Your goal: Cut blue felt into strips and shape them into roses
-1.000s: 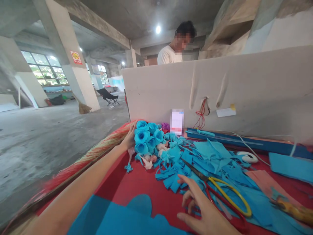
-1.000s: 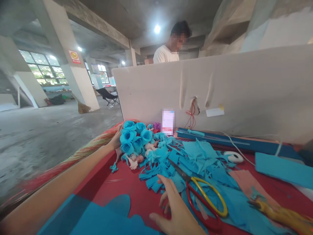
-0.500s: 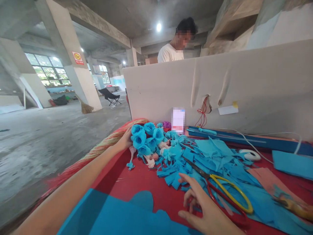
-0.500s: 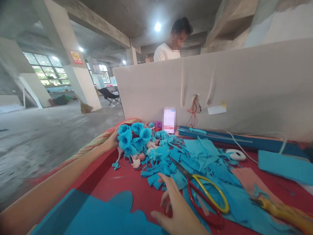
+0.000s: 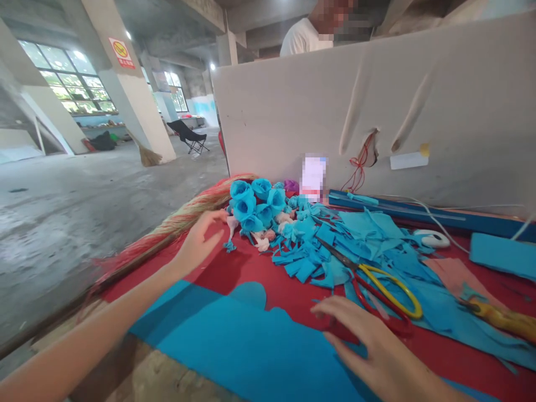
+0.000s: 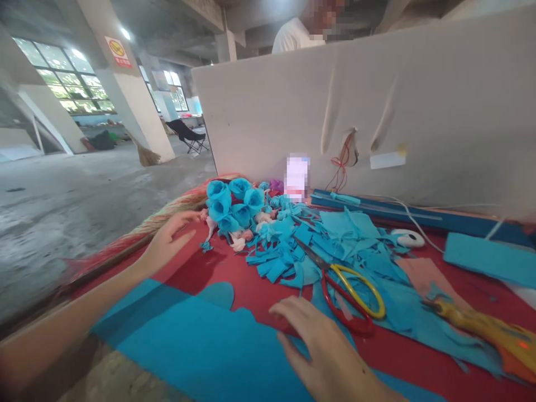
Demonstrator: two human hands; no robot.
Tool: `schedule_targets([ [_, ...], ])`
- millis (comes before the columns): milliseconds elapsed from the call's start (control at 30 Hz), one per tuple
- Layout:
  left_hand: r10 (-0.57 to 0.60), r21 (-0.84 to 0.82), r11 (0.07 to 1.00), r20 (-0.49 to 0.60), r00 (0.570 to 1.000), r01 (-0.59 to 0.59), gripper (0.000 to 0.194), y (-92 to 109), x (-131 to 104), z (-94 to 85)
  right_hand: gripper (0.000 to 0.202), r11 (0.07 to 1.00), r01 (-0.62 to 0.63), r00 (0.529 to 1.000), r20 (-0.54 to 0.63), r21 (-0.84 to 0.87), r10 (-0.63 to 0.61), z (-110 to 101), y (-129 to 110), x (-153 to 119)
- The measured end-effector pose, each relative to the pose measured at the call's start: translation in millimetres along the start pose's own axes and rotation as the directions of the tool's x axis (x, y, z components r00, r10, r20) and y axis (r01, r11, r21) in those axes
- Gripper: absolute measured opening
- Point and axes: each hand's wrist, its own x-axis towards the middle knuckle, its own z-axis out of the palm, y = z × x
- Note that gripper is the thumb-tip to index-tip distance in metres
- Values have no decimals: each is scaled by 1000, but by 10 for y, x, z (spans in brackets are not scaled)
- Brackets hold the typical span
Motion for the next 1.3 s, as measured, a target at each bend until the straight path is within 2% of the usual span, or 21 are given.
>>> schedule_targets([
  [33, 81, 13, 996, 209, 975, -86, 21, 125, -97, -6, 25, 993, 77, 997, 1, -85, -77, 18, -45, -47],
  [100, 183, -42, 982, 437, 881, -183, 19, 314, -253, 3, 28, 953, 214, 977, 48, -213, -209, 65, -133, -130],
  [133, 244, -81, 968, 528, 813, -238, 23, 370, -310, 18, 30, 928, 263, 965, 82, -263, -250, 91, -171, -164],
  [200, 311, -140, 947, 618, 722, -288, 29, 415, -386, 58, 32, 888, 314, 949, 141, -335, -283, 135, -229, -215],
  [267, 322, -153, 942, 656, 683, -298, 32, 399, -423, 97, 32, 877, 317, 947, 176, -360, -270, 165, -260, -242],
  [367, 303, -133, 946, 678, 670, -295, 32, 344, -438, 124, 28, 908, 273, 959, 169, -318, -229, 185, -276, -218],
  [533, 266, -82, 954, 674, 689, -288, 25, 278, -444, 108, 29, 982, 128, 980, 173, -139, -103, 183, -284, 30],
  [700, 287, -92, 949, 642, 710, -301, 24, 217, -455, 111, 37, 994, 99, 946, 303, 56, -111, 213, -274, 291],
  [833, 287, -95, 950, 640, 712, -297, 23, 194, -455, 126, 37, 996, -41, 946, 324, 84, 12, 280, -240, 345],
  [900, 285, -79, 949, 632, 720, -306, 23, 214, -457, 136, 36, 990, -114, 949, 304, 84, 84, 293, -205, 338],
  [1000, 291, -68, 943, 641, 711, -325, 21, 283, -471, 147, 37, 986, -141, 966, 231, 89, 117, 238, -138, 308],
  [1200, 292, -68, 936, 695, 657, -344, 21, 385, -517, 135, 31, 995, -91, 996, 23, -40, 92, -107, -44, 123],
  [1300, 282, -57, 937, 703, 652, -344, 21, 374, -537, 148, 29, 981, -103, 994, -55, -164, 95, -252, -3, -67],
])
